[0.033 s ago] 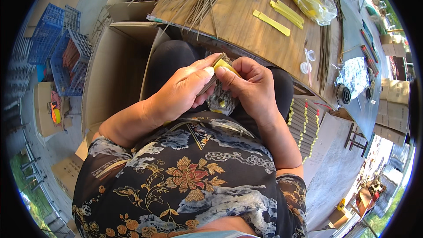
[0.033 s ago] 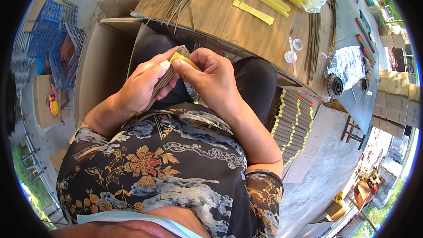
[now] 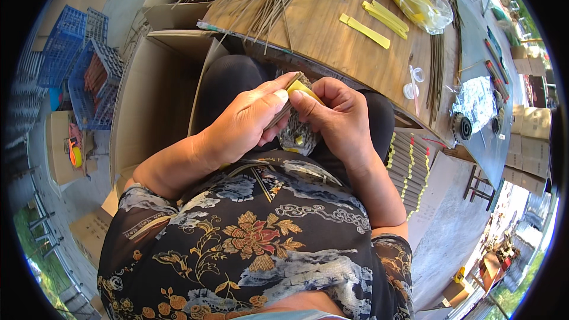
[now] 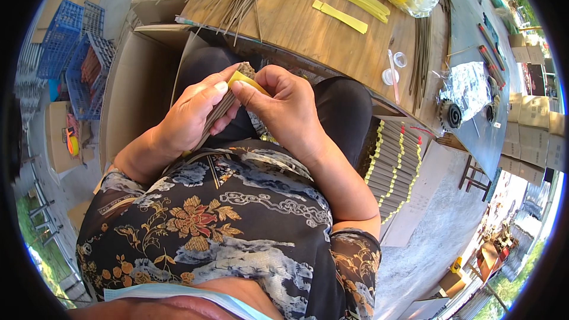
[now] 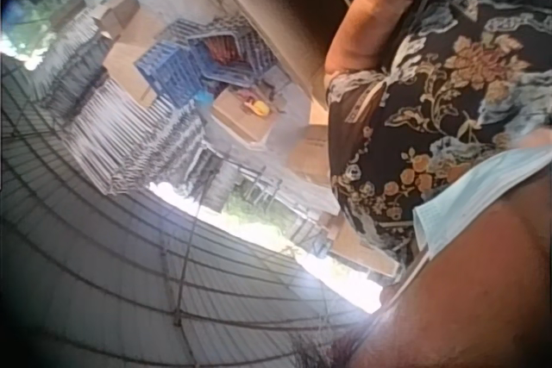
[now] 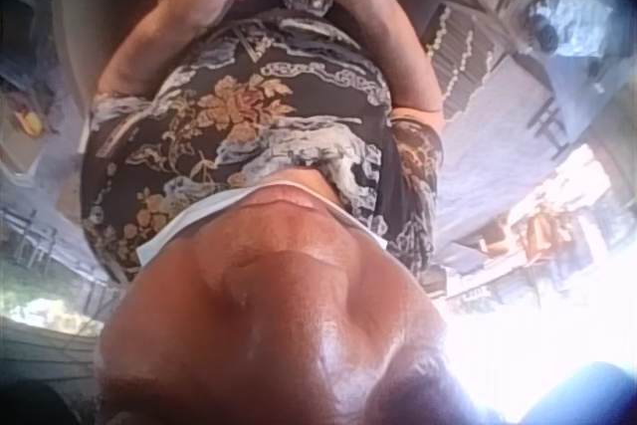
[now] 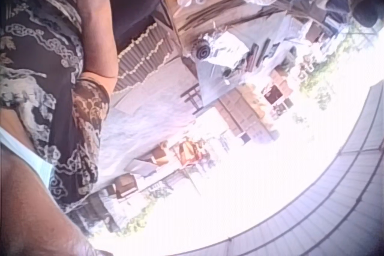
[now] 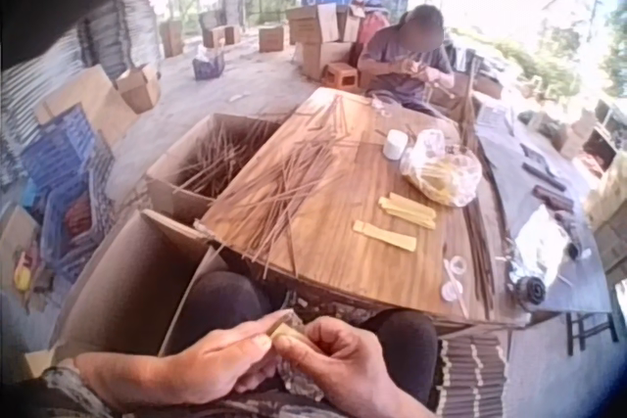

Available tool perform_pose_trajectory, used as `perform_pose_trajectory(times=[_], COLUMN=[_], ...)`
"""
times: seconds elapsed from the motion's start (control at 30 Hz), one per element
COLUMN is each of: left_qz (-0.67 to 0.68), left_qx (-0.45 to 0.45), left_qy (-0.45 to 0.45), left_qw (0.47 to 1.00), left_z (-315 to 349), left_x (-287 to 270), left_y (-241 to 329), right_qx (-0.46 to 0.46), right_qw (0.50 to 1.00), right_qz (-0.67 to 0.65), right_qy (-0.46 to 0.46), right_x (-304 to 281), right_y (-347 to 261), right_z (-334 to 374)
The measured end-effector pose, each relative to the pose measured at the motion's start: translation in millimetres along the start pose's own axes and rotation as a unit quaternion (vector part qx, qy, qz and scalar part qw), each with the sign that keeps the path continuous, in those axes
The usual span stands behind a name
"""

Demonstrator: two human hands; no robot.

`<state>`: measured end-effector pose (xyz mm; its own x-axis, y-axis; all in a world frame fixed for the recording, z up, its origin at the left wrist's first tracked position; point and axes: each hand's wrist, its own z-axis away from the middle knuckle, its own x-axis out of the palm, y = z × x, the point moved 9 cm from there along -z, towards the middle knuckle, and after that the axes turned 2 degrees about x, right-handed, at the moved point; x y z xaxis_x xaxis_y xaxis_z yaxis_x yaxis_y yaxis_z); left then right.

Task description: The person gathers thin sticks from a cardboard box and wraps the ends with yellow tape. They repeatedly pick up bundles, align them, and apply tape to secure the ends, then place the finished bundles back into the box.

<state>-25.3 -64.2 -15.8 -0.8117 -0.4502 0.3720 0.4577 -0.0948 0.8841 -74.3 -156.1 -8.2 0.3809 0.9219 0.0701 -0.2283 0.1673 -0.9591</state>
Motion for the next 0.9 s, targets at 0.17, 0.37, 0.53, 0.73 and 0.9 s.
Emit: perform_pose_trajectory(times=[0.17, 0.37, 0.53, 0.73, 0.9], left_qz=[-0.033, 0.01, 0.038, 0.04, 0.023], left_qx=[0.018, -0.01, -0.043, -0.035, -0.029], left_qy=[-0.001, 0.011, 0.001, -0.005, -0.008], left_qw=[0.999, 1.0, 0.998, 0.999, 0.999], left_z=[-2.8, -2.9, -2.3, -1.9, -1.6], left_x=[4.3, 3.4, 4.1, 8.7, 9.5], left_y=[4.3, 2.3, -0.2, 5.3, 6.2], right_qx=[-0.009, -0.018, -0.017, -0.067, -0.092], right_qw=[1.0, 1.0, 0.999, 0.99, 0.987], right_qz=[0.005, -0.019, -0.018, -0.106, -0.111], right_qy=[0.002, -0.012, -0.026, -0.06, -0.067], right_x=[-1.9, -0.1, -0.7, 0.2, -0.5], right_y=[-0.1, -5.0, -5.5, -4.3, -2.9], right_z=[0.5, 3.1, 2.7, 1.9, 1.8])
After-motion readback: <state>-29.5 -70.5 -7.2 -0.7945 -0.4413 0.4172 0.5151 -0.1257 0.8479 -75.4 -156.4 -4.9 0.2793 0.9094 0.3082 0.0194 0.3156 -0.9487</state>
